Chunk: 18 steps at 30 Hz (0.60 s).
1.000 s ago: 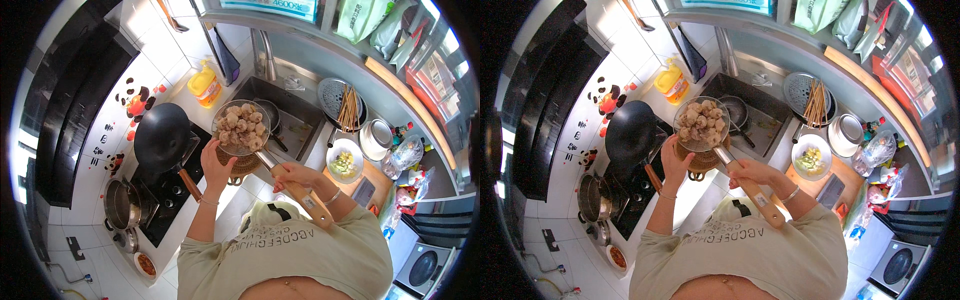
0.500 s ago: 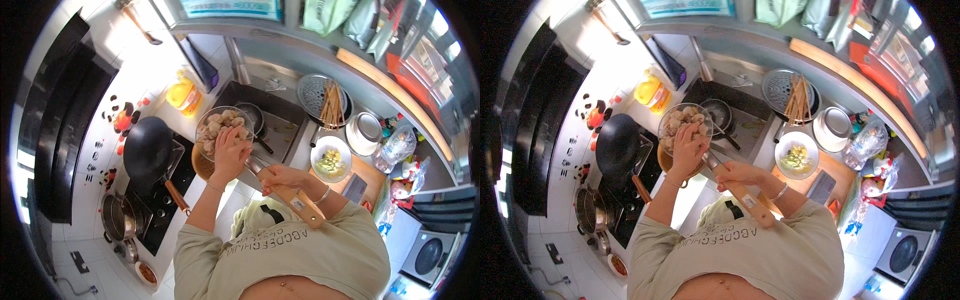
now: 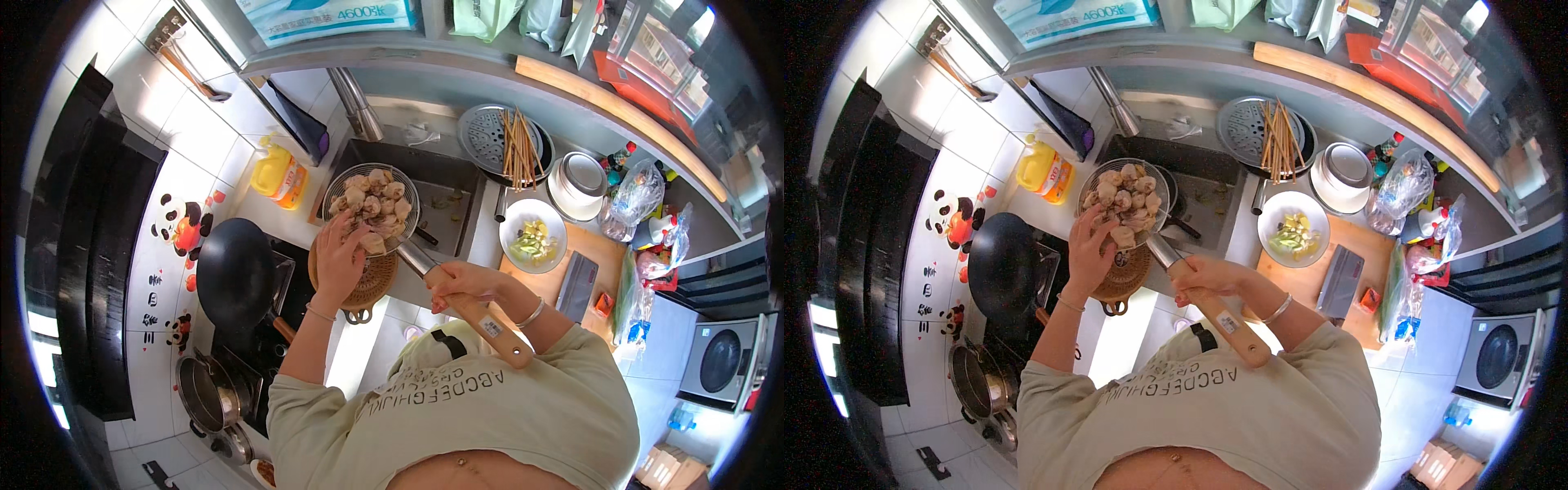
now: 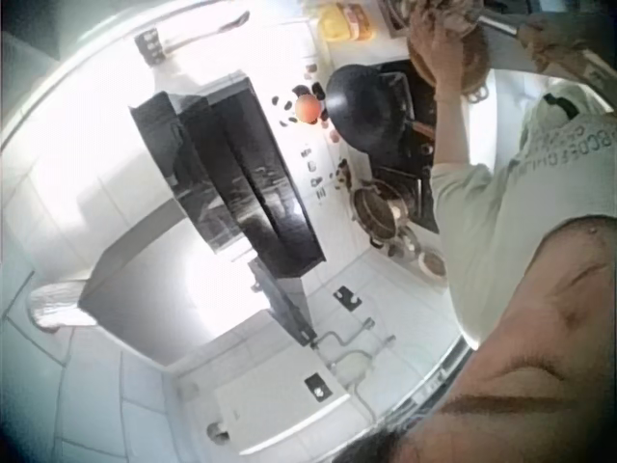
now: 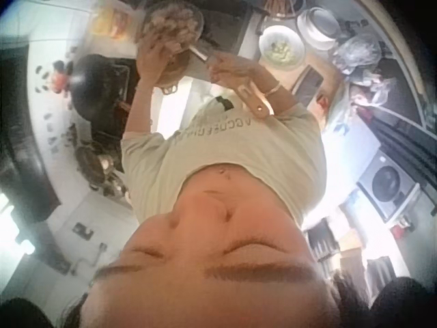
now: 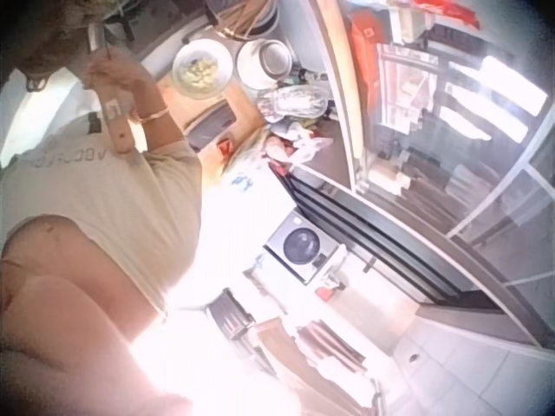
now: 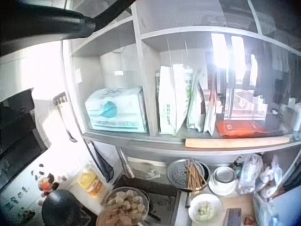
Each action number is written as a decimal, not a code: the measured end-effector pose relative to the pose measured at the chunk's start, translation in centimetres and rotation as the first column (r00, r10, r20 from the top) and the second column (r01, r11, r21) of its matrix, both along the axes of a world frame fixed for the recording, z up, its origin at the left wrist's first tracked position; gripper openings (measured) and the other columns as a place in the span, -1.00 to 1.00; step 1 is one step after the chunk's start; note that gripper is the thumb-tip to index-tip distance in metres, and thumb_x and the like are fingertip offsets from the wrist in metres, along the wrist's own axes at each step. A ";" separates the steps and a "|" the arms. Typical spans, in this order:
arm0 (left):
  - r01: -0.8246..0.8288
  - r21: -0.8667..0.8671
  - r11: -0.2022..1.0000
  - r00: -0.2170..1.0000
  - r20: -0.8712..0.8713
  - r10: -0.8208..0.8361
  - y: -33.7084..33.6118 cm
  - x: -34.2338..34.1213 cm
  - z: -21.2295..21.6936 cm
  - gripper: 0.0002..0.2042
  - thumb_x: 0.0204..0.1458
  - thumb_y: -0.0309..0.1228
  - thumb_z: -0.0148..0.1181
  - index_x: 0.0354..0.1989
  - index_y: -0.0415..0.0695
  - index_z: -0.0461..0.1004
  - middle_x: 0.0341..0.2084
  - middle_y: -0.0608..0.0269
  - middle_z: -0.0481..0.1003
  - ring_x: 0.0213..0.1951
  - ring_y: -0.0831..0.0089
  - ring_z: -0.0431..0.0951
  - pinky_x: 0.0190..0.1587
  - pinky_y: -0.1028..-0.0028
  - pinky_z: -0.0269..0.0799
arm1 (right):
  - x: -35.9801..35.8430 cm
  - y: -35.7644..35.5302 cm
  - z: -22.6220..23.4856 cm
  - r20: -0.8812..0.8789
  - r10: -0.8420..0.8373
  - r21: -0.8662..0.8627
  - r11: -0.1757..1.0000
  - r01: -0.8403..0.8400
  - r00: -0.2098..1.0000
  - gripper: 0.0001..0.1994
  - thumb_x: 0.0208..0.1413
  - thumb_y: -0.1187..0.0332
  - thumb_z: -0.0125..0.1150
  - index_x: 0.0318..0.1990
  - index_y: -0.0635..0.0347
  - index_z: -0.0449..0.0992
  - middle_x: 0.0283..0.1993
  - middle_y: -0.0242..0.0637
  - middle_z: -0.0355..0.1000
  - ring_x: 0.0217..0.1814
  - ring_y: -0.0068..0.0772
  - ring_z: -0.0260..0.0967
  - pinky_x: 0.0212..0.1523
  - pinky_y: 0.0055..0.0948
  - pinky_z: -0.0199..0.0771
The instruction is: The person places cooked meat into a bowl, then moves to a sink to rinse a colander and scrub a pan by hand.
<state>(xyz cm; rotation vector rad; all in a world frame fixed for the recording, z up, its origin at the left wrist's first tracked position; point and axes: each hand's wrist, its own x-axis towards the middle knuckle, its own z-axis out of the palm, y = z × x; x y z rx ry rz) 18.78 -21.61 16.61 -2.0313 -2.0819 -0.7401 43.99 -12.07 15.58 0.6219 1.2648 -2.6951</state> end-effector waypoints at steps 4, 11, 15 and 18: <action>0.043 0.030 0.999 0.998 0.045 -0.044 -0.2 -0.5 0.4 -0.61 -0.25 -0.45 0.25 -0.13 0.00 0.45 0.11 0.16 0.20 0.15 0.09 0.16 0.19 0.14 0.08 | -0.6 -1.0 -0.4 -0.032 -0.001 0.044 0.999 0.003 0.999 -0.78 0.03 0.40 0.13 -0.23 0.29 0.26 -0.38 -0.29 0.37 -0.38 -0.50 0.42 -0.21 -0.44 0.51; 0.209 -0.032 0.977 0.971 -0.112 -0.211 -0.3 -2.2 1.4 -0.71 -0.29 -0.37 0.32 -0.31 -0.09 0.49 0.10 0.16 0.20 0.18 0.16 0.12 0.22 0.09 -0.03 | -1.3 -3.1 0.5 -0.008 -0.069 0.022 0.997 0.069 0.998 -0.81 0.08 0.47 0.05 -0.20 0.34 0.24 -0.49 -0.27 0.35 -0.39 -0.42 0.40 -0.07 -0.28 0.44; 0.133 0.055 0.990 0.990 0.046 -0.135 -0.7 -1.2 1.0 -0.75 -0.25 -0.37 0.31 -0.37 -0.16 0.47 0.05 0.11 0.22 0.14 0.14 0.16 0.18 0.13 0.02 | -2.0 -4.4 0.6 0.003 -0.107 0.013 0.994 0.107 0.994 -0.82 0.07 0.47 0.06 -0.21 0.33 0.25 -0.48 -0.27 0.35 -0.38 -0.42 0.40 -0.04 -0.26 0.44; 0.052 0.158 0.986 0.944 0.315 -0.100 -1.6 0.2 0.7 -0.80 -0.15 -0.40 0.24 -0.36 -0.20 0.46 -0.04 0.07 0.29 0.04 0.13 0.25 0.12 0.20 0.09 | -2.3 -4.4 0.3 0.028 -0.159 -0.010 0.987 0.160 0.987 -0.80 0.06 0.44 0.08 -0.21 0.33 0.26 -0.47 -0.27 0.35 -0.37 -0.41 0.40 -0.03 -0.24 0.44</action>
